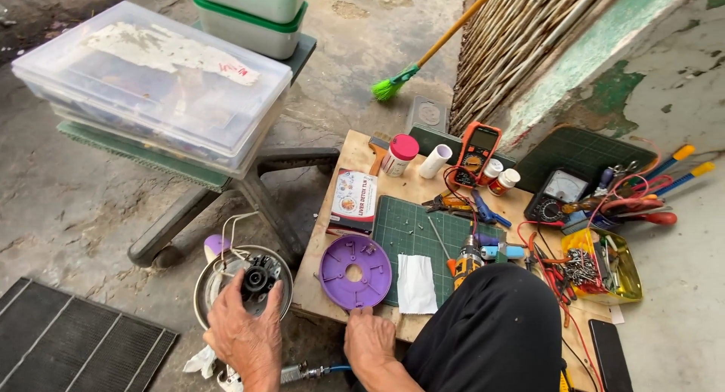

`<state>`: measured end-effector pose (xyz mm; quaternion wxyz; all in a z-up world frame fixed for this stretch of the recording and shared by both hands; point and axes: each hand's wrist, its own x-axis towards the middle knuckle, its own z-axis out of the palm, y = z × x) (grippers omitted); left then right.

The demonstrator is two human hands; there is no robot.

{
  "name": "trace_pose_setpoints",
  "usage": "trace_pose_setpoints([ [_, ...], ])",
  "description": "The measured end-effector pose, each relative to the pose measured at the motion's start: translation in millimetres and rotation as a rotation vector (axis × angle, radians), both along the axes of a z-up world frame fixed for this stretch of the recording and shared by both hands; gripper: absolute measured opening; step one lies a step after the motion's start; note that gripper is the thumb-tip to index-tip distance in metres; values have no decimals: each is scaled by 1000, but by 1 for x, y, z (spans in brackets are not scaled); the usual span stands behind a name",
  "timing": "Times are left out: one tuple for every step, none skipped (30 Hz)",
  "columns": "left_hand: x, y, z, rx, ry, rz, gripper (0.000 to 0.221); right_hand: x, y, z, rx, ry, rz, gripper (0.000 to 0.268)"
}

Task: Cleaning a plastic component and inspecting a small switch assembly with a probe tool.

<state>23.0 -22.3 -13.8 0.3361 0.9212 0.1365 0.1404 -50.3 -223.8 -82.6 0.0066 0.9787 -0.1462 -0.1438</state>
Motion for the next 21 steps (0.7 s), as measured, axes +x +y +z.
trace_pose_setpoints([
  [0,0,0,-1,9,10,81,0,6,16,24,-20,4,18],
  [0,0,0,-3,18,20,82,1,12,33,48,-41,9,30],
  [0,-1,4,-3,17,13,82,2,19,67,47,-42,3,30],
  [0,-3,8,-9,-26,32,79,4,25,102,104,-153,27,34],
  [0,-5,11,-15,-69,48,77,4,31,137,159,-263,47,43],
  [0,-5,12,-17,-69,37,77,9,25,172,156,-265,36,43],
  [0,-5,12,-15,-21,29,79,14,19,206,311,-417,116,26],
  [1,-4,12,-12,27,21,82,18,14,241,462,-569,196,10],
  [2,-7,8,-12,24,11,82,23,1,273,459,-575,188,10],
  [3,-9,4,10,-51,45,78,28,-12,306,552,-684,185,24],
  [2,-12,0,33,-122,79,75,32,-26,337,645,-790,182,54],
  [2,-13,-8,32,-122,70,75,31,-39,360,641,-792,174,54],
  [3,-14,-15,30,-248,75,71,29,-53,383,588,-881,-24,38],
  [4,-15,-22,27,-375,81,66,27,-66,407,529,-964,-224,26],
  [7,-15,-28,24,-376,70,66,21,-84,408,523,-969,-233,26],
  [9,-14,-35,17,-412,58,68,14,-102,409,503,-1087,-255,20],
  [10,-14,-43,9,-444,42,70,5,-120,408,478,-1203,-280,21],
  [10,-16,-44,5,-443,28,70,-3,-139,398,469,-1206,-293,21],
  [11,-18,-43,-96,-401,17,72,-13,-158,390,472,-1190,-401,29],
  [11,-21,-43,-196,-355,5,74,-24,-178,382,475,-1173,-510,38],
  [15,-20,-56,-202,-349,-15,74,-35,-194,371,461,-1175,-528,38],
])
